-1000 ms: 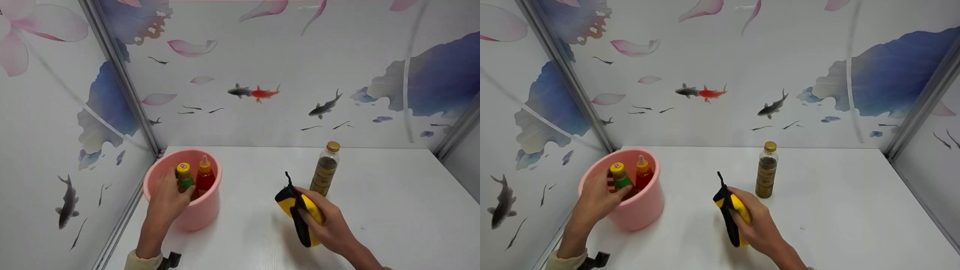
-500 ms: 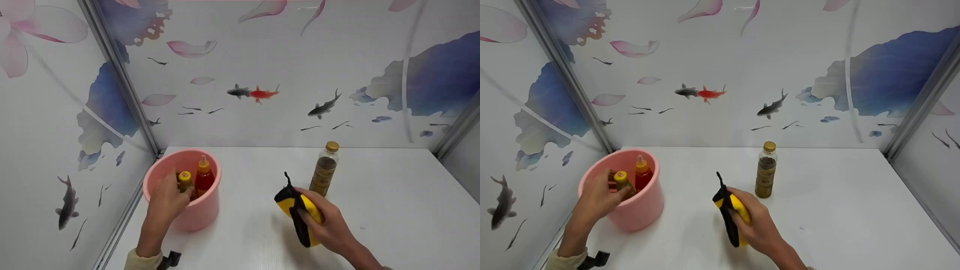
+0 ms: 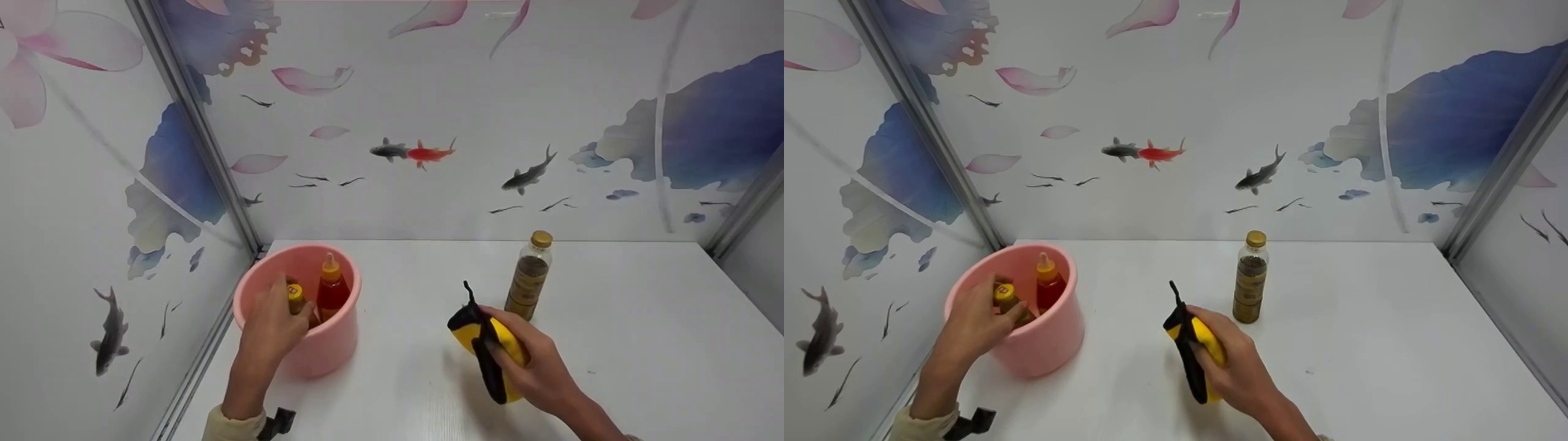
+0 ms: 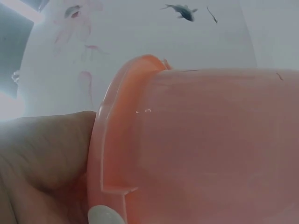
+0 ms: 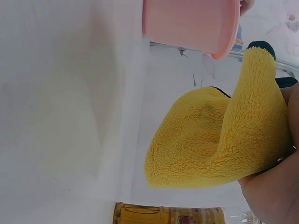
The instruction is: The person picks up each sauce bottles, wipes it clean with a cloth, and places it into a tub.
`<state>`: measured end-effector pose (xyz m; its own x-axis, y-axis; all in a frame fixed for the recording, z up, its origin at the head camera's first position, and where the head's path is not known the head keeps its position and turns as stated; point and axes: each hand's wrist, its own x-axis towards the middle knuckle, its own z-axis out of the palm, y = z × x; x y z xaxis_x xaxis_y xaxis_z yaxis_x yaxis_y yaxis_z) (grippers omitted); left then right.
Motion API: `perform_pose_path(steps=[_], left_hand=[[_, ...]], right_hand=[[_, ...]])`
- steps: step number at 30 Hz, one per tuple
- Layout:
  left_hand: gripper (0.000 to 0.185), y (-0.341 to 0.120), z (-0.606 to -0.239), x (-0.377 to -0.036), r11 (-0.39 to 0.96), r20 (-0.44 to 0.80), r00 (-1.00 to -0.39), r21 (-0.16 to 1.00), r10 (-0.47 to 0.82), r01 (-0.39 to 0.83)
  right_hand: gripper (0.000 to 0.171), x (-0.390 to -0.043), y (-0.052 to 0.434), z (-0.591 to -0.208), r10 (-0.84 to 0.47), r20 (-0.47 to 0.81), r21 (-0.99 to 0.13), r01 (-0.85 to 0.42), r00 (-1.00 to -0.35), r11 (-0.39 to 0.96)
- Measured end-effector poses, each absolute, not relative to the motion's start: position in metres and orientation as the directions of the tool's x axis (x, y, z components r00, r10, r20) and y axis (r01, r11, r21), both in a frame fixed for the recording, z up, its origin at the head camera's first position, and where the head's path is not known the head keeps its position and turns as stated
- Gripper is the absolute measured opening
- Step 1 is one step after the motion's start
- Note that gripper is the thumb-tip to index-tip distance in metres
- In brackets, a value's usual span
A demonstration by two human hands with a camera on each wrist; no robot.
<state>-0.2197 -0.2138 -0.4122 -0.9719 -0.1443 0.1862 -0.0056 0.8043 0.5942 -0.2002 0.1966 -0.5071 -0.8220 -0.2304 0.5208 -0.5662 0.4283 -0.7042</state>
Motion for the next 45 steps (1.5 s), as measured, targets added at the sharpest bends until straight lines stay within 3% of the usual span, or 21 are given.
perform_pose_path(steps=[8, 15, 19, 25, 28, 32, 36, 45], left_hand=[[0.054, -0.211, -0.410, -0.218, 0.828, 0.238, -0.957, 0.560, -0.167, -0.005], [0.048, -0.201, -0.405, -0.216, 0.873, 0.421, -0.889, 0.484, -0.181, 0.051], [0.042, -0.190, -0.404, -0.216, 0.871, 0.560, -0.814, 0.465, -0.153, 0.156], [0.037, -0.168, -0.407, -0.215, 0.841, 0.787, -0.615, 0.369, -0.056, 0.396], [0.034, -0.155, -0.410, -0.215, 0.805, 0.845, -0.534, 0.330, -0.020, 0.492], [0.027, -0.138, -0.414, -0.219, 0.749, 0.878, -0.479, 0.306, 0.017, 0.588], [0.022, -0.121, -0.420, -0.224, 0.719, 0.882, -0.469, 0.295, 0.048, 0.629], [0.026, -0.082, -0.439, -0.236, 0.674, 0.822, -0.557, 0.344, 0.120, 0.654]], right_hand=[[0.070, -0.201, 0.198, -0.507, -0.225, 0.508, -0.708, -0.552, -0.831, 0.440], [0.070, -0.201, 0.198, -0.506, -0.215, 0.507, -0.711, -0.546, -0.834, 0.443], [0.069, -0.201, 0.198, -0.506, -0.208, 0.514, -0.710, -0.548, -0.832, 0.442], [0.068, -0.201, 0.198, -0.505, -0.185, 0.520, -0.709, -0.543, -0.834, 0.450], [0.068, -0.200, 0.198, -0.504, -0.169, 0.523, -0.712, -0.537, -0.836, 0.452], [0.067, -0.200, 0.201, -0.502, -0.149, 0.544, -0.701, -0.546, -0.825, 0.459], [0.068, -0.201, 0.204, -0.501, -0.132, 0.571, -0.687, -0.559, -0.811, 0.465], [0.067, -0.203, 0.216, -0.496, -0.080, 0.601, -0.674, -0.558, -0.795, 0.484]])
